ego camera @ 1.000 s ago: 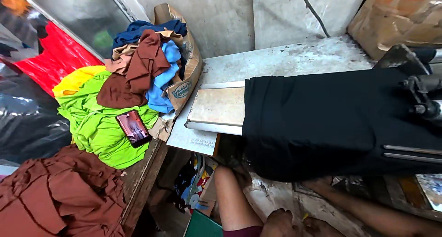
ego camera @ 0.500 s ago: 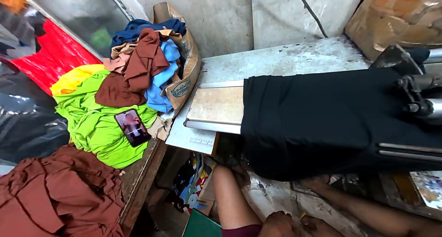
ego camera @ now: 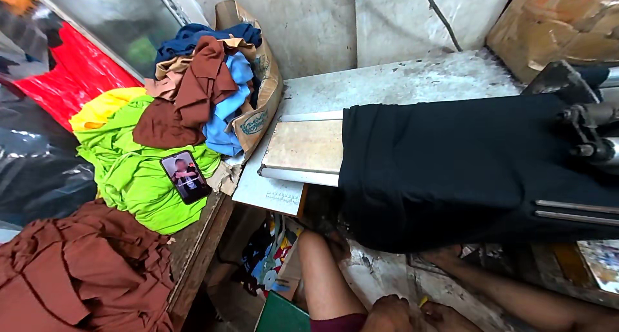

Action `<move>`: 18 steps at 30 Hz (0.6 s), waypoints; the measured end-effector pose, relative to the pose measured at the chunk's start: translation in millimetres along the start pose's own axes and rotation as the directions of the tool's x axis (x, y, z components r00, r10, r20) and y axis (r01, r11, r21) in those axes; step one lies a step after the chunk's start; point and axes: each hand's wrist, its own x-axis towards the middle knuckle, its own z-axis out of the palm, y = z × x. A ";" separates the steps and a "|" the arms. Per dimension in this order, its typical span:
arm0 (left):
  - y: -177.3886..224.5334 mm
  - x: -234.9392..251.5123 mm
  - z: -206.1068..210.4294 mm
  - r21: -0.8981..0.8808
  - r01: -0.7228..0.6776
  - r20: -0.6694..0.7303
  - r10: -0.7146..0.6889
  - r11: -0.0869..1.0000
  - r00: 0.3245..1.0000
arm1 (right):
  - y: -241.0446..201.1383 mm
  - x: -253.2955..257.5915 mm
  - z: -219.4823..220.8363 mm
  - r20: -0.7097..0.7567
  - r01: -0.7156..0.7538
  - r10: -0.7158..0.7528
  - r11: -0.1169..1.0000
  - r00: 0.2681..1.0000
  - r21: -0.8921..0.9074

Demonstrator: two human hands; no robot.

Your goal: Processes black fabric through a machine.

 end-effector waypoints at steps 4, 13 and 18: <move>1.2 1.1 -0.8 0.003 0.000 0.018 0.000 1.000 1.000 | -3.5 -3.6 -2.5 0.008 -0.012 0.012 1.000 1.000 0.004; -1.1 -23.2 -28.6 -0.428 -0.216 -0.732 -0.197 0.877 0.652 | -45.3 -41.5 -21.5 -0.068 -0.021 0.030 0.992 0.997 0.128; -6.4 -45.3 -113.0 -0.368 -0.566 -0.930 -0.302 0.737 0.211 | -15.9 -19.6 -17.6 -0.120 0.041 -0.037 0.999 0.992 0.031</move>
